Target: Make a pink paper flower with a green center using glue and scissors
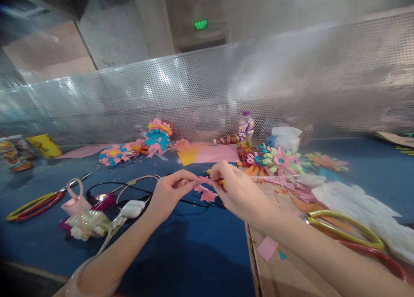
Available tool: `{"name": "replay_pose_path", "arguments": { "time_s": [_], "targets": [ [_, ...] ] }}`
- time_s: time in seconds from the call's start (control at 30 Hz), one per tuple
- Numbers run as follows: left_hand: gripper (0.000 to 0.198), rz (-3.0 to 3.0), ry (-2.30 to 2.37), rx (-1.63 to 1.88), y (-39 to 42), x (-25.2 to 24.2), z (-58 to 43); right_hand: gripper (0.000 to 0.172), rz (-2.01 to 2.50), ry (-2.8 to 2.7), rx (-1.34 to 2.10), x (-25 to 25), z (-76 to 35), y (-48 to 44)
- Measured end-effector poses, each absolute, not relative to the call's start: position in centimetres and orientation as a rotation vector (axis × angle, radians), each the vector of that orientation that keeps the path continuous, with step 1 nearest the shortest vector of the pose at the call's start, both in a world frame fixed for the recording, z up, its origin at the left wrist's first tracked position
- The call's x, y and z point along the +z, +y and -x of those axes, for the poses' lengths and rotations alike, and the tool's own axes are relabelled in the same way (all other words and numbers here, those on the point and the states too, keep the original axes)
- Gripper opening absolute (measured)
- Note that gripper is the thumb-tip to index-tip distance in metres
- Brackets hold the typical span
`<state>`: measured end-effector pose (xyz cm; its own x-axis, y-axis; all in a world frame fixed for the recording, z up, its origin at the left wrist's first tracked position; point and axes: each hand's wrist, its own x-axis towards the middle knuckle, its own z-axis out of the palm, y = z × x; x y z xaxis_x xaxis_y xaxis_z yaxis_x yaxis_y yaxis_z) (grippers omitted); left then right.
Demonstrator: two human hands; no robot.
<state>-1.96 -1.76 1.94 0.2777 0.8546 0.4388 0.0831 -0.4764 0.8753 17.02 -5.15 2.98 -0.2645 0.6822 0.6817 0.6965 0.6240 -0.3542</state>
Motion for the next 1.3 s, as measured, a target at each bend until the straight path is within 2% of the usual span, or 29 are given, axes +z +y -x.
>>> {"name": "replay_pose_path", "arguments": {
  "time_s": [0.63, 1.3],
  "targets": [
    [0.014, -1.775, 1.034, 1.13, -2.1, 2.3, 1.8, 0.015, 1.104, -1.981, 0.104, 2.0, -16.9, -4.8],
    [0.02, -1.65, 1.012, 1.135, -1.8, 1.8, 1.8, 0.018, 1.14, -1.852, 0.156, 1.9, -16.1, -4.6]
  ]
}}
